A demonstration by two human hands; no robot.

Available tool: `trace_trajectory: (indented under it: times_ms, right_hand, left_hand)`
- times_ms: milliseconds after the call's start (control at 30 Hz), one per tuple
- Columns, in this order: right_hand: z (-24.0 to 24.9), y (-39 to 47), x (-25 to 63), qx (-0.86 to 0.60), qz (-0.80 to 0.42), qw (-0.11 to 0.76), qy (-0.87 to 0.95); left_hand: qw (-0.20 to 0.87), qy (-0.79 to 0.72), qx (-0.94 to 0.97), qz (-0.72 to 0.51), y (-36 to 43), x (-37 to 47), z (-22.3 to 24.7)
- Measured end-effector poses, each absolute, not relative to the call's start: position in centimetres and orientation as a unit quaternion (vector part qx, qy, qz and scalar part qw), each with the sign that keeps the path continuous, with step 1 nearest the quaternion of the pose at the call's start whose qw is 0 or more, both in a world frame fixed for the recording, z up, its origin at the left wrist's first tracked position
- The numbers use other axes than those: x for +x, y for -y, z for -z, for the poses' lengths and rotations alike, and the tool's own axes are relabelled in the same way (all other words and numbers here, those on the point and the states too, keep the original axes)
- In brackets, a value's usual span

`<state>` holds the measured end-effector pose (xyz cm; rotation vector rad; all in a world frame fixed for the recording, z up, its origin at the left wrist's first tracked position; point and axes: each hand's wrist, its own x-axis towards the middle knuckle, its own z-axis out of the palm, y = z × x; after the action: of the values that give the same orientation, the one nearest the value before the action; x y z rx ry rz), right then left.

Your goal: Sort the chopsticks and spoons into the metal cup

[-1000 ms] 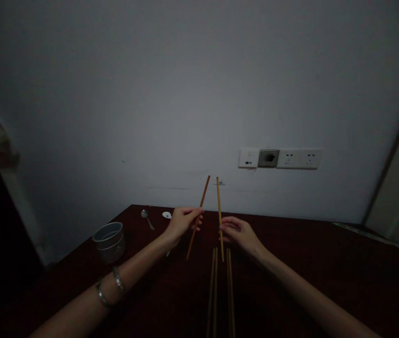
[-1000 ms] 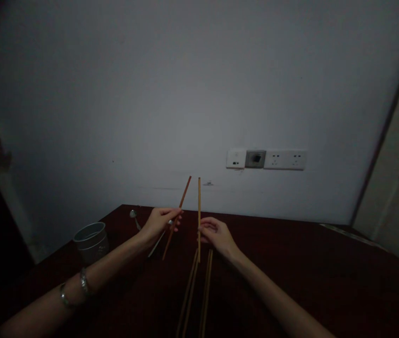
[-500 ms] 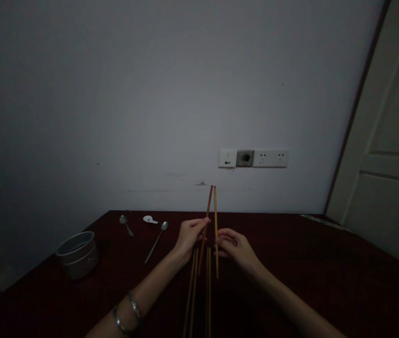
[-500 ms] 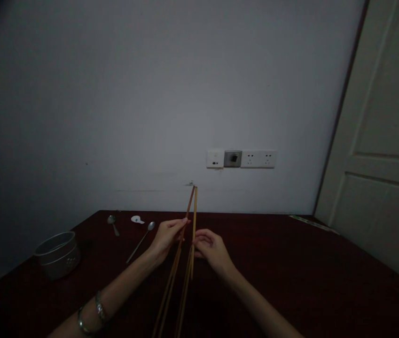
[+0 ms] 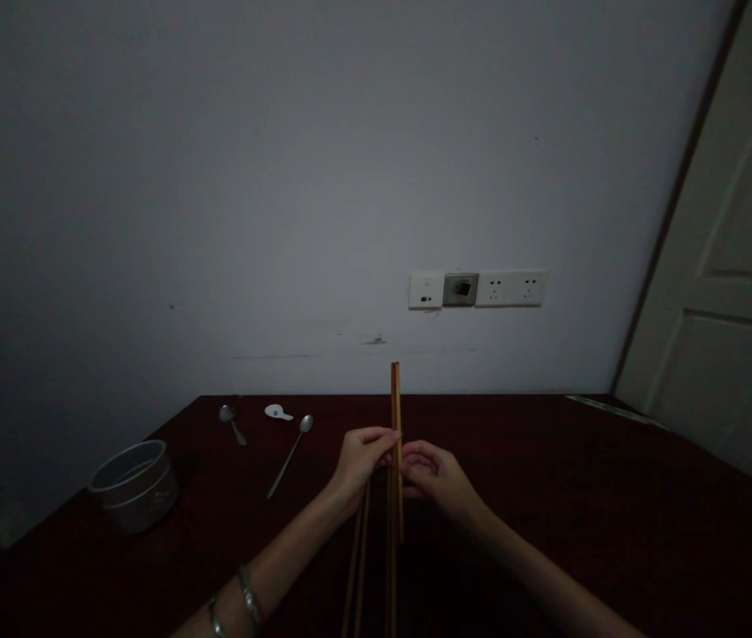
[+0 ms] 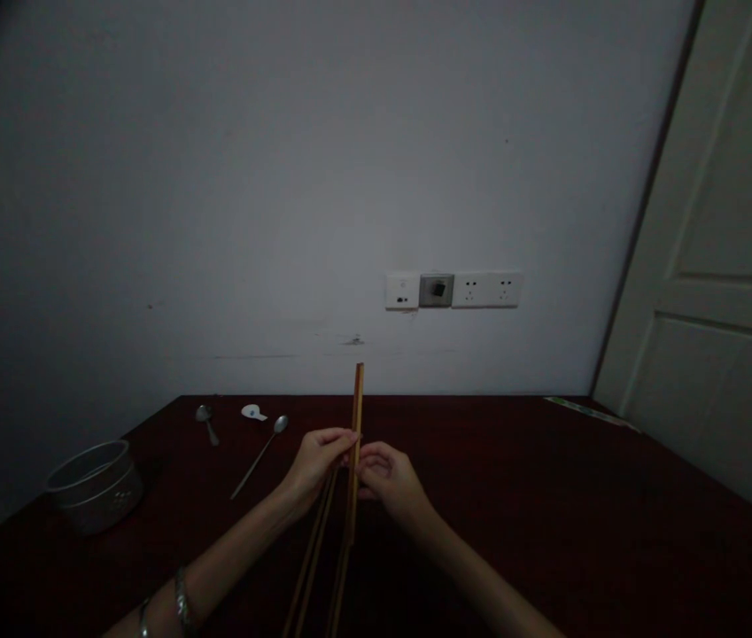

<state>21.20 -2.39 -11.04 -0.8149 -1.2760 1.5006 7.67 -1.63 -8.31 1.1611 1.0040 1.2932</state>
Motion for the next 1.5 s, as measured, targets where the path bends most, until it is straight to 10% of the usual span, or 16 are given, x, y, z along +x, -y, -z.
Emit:
trace_trajectory:
  times_ms: [800, 1500]
  right_hand:
    - [4.3, 0.4, 23.1, -0.393, -0.567, 0.517, 0.507]
    - [8.2, -0.7, 22.5, -0.498, -0.547, 0.459, 0.492]
  left_hand:
    - [0.563, -0.411, 0.533, -0.480, 3.2, 8.5, 7.6]
    - [0.527, -0.445, 0.620, -0.374, 1.6, 6.0, 8.2]
